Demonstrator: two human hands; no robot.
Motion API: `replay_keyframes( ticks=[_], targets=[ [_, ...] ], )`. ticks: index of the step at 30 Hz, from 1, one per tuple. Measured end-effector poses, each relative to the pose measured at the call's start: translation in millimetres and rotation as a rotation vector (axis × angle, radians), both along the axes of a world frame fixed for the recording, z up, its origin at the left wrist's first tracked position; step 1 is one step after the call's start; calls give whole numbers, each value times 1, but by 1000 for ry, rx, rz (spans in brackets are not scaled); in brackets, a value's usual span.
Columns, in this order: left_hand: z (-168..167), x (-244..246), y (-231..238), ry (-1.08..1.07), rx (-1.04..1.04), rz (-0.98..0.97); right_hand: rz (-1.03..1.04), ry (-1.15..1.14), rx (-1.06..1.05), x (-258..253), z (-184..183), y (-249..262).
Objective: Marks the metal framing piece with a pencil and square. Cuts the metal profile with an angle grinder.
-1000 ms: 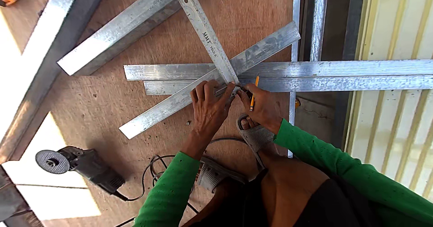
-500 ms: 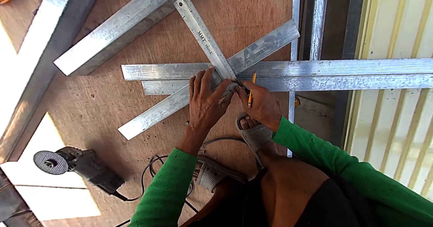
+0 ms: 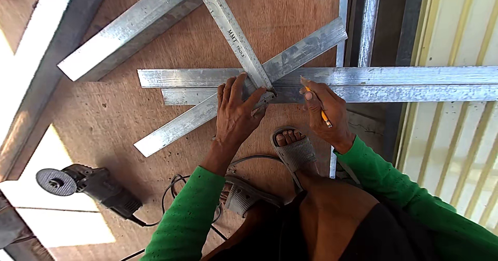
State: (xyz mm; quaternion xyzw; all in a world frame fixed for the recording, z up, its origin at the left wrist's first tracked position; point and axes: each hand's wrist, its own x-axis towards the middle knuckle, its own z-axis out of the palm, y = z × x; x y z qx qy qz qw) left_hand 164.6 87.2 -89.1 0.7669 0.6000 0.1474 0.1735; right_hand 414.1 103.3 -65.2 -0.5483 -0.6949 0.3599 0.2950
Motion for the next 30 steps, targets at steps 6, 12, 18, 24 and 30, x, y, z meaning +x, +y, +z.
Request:
replay_keyframes(
  ticks=[6, 12, 18, 24, 30],
  targets=[
    [2, 0, 3, 25, -14, -17, 136, 296, 21, -16, -7, 33],
    [-5, 1, 5, 33, 37, 8, 181, 226, 180, -38, -30, 73],
    [2, 2, 1, 11, -25, -3, 155, 219, 138, -43, -30, 76],
    [-1, 1, 1, 15, -14, -9, 135, 182, 129, -46, -26, 78],
    [-1, 1, 1, 4, -3, -1, 144, 134, 108, -47, -26, 81]
  ],
)
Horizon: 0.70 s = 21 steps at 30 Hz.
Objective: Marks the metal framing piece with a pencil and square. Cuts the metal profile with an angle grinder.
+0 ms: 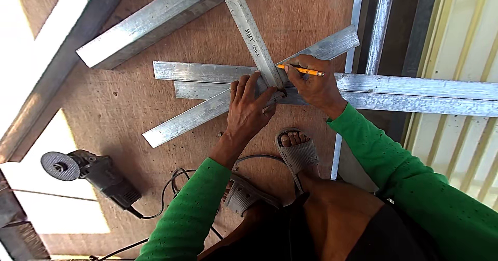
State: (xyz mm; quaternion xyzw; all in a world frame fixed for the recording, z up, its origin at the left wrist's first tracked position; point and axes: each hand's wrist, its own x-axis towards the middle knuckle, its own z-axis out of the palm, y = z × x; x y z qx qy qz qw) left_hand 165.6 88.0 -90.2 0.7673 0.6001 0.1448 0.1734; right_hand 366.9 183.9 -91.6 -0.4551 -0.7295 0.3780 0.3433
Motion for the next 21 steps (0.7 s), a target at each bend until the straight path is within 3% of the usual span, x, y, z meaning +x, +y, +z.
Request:
replay_keyframes(
  ticks=[15, 21],
  targets=[
    [-1, 0, 1, -1, 0, -4, 55, -91, -62, 3, 8, 8],
    [0, 0, 1, 12, 20, -8, 68, -125, 77, 1, 6, 4]
  ],
)
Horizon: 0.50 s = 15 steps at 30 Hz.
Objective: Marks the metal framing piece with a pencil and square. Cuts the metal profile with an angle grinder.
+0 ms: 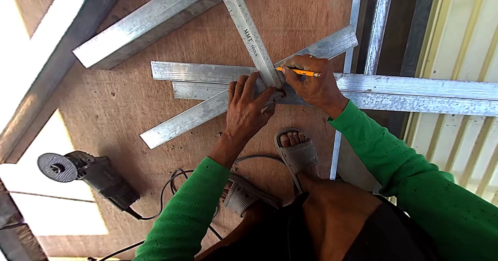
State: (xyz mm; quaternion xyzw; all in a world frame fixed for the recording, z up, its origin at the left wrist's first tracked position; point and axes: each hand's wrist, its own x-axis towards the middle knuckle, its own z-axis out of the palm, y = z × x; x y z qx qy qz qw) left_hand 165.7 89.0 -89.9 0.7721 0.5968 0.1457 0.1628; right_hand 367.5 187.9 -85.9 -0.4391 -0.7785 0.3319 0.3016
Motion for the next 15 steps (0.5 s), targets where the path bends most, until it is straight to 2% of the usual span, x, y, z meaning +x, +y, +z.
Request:
replay_keyframes(
  ticks=[10, 15],
  targets=[
    [-8, 1, 4, 3, 64, 20, 44, -43, 50, -1, 0, 0],
    [-8, 0, 4, 6, 77, 22, 149, -83, 42, 15, 5, -15]
  ],
)
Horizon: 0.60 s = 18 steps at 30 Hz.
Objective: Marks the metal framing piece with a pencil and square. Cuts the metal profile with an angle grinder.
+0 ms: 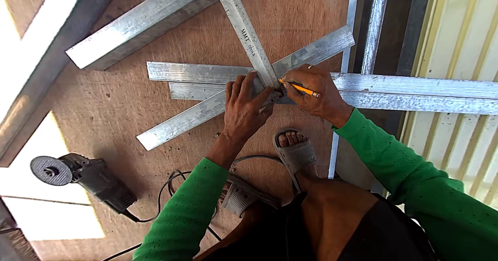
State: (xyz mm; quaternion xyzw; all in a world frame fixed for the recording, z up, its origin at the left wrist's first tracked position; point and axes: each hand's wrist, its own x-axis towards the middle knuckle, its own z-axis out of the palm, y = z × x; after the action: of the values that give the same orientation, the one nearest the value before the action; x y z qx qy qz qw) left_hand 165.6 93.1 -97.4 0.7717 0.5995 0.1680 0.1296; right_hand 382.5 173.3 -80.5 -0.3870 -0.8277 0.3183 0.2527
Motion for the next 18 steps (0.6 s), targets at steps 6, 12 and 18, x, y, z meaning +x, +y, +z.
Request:
replay_keyframes(
  ticks=[6, 12, 18],
  targets=[
    [2, 1, 0, -3, -19, -1, -15, 19, 26, 1, -2, -6],
    [7, 0, -2, -16, -62, -6, 7, -118, -129, 15, 7, -51],
    [9, 1, -3, -14, -73, 5, -226, -108, -803, -2, 24, -76]
  ],
)
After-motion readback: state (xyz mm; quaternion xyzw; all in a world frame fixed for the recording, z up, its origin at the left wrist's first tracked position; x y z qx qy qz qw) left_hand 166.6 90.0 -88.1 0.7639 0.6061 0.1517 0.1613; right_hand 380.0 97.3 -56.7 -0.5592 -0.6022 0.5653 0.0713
